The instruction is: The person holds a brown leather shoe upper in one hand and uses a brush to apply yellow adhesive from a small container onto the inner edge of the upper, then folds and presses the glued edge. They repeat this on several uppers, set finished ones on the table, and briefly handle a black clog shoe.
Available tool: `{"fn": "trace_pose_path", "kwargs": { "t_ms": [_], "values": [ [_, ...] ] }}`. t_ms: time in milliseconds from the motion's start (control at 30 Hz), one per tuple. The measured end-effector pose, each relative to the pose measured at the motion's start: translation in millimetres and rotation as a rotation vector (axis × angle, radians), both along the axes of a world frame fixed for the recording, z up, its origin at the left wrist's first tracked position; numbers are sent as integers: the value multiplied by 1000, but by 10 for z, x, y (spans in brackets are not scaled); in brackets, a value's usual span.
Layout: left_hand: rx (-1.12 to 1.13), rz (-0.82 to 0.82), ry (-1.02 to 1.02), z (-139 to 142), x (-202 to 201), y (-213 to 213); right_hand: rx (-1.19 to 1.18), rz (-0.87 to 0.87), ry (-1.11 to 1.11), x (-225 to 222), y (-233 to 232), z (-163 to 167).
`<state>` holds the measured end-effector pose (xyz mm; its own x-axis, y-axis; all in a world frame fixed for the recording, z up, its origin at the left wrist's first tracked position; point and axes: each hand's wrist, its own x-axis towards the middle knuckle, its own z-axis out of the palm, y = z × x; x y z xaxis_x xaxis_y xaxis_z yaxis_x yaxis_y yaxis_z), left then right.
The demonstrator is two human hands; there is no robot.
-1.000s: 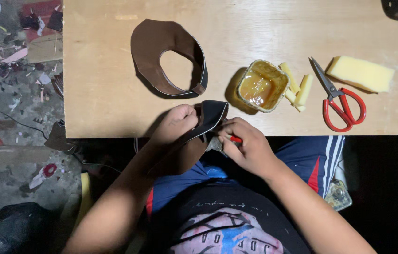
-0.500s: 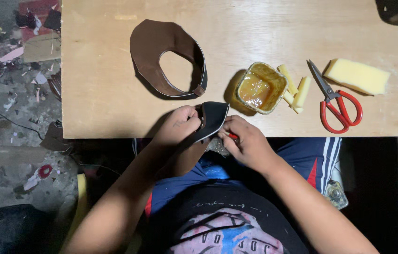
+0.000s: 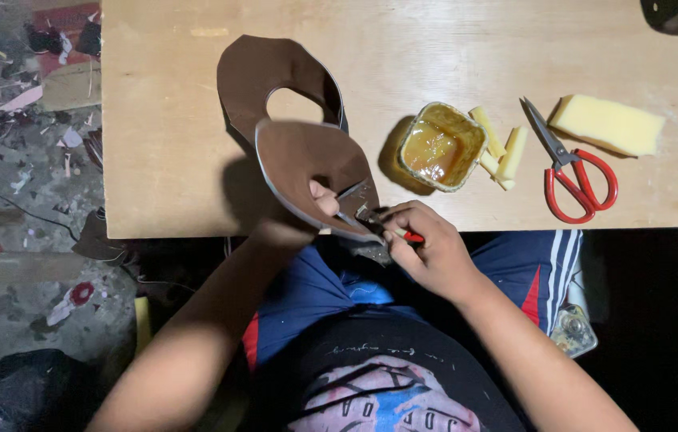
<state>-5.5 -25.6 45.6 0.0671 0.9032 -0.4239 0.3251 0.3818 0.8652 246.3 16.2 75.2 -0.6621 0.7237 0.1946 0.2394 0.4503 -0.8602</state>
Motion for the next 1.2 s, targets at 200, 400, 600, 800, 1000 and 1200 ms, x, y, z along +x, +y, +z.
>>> {"fn": "trace_pose_path", "kwargs": {
  "t_ms": [200,400,600,800,1000,1200],
  "values": [
    [514,75,-268,-431,-16,-152,92,49,48,27,5,-28],
    [510,42,-258,-496,5,-149,198,164,-18,-46,63,-41],
    [493,57,-36,-365,25,-118,449,114,-194,-8,-40,48],
    [627,-20,14,-260,52,-159,369,56,-49,31,-127,108],
    [584,20,91,-291,130,-269,98,109,-77,-62,-25,81],
    [479,42,4,-254,174,-315,94,-50,5,290,124,376]
  ]
}}
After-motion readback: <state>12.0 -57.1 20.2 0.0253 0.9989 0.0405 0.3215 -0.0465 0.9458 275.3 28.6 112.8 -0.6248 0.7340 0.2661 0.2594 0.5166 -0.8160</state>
